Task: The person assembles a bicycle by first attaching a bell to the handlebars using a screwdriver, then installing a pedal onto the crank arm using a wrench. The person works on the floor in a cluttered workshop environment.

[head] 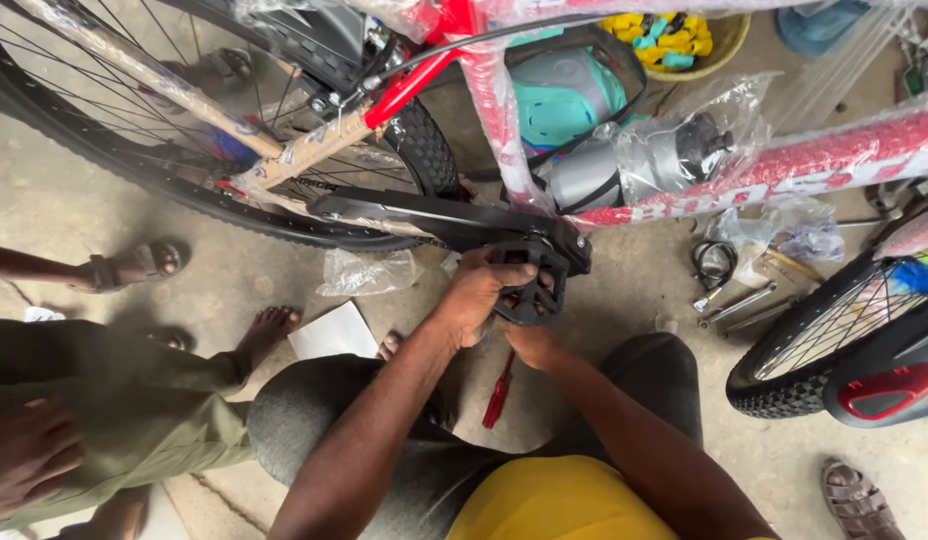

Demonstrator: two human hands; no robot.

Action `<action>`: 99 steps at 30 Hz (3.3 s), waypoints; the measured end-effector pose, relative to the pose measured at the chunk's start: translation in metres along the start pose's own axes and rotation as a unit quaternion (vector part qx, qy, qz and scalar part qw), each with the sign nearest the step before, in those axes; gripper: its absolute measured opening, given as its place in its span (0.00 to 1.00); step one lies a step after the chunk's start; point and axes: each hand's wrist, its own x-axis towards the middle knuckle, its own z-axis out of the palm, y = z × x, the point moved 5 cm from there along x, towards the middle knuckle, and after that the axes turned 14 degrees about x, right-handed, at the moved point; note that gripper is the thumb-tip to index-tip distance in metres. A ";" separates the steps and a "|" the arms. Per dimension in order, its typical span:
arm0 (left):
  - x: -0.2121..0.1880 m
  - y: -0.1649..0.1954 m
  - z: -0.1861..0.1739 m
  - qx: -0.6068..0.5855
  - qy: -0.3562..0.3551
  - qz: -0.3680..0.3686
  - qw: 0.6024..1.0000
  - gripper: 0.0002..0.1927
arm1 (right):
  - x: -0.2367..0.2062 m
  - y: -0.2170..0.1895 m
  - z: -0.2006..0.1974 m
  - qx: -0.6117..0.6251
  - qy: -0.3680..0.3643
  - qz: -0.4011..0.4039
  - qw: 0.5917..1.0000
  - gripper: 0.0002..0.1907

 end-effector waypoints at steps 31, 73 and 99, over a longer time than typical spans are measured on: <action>-0.005 0.011 0.004 0.011 -0.013 -0.011 1.000 0.11 | 0.089 -0.317 -0.114 -0.664 -0.254 0.061 0.700 0.11; -0.015 0.014 0.011 -0.037 -0.034 -0.061 0.997 0.12 | -0.010 0.048 -0.086 0.205 0.106 0.206 0.951 0.06; -0.022 0.017 -0.025 -0.041 0.057 -0.083 0.994 0.10 | 0.090 -0.018 0.105 0.550 0.027 0.003 0.834 0.10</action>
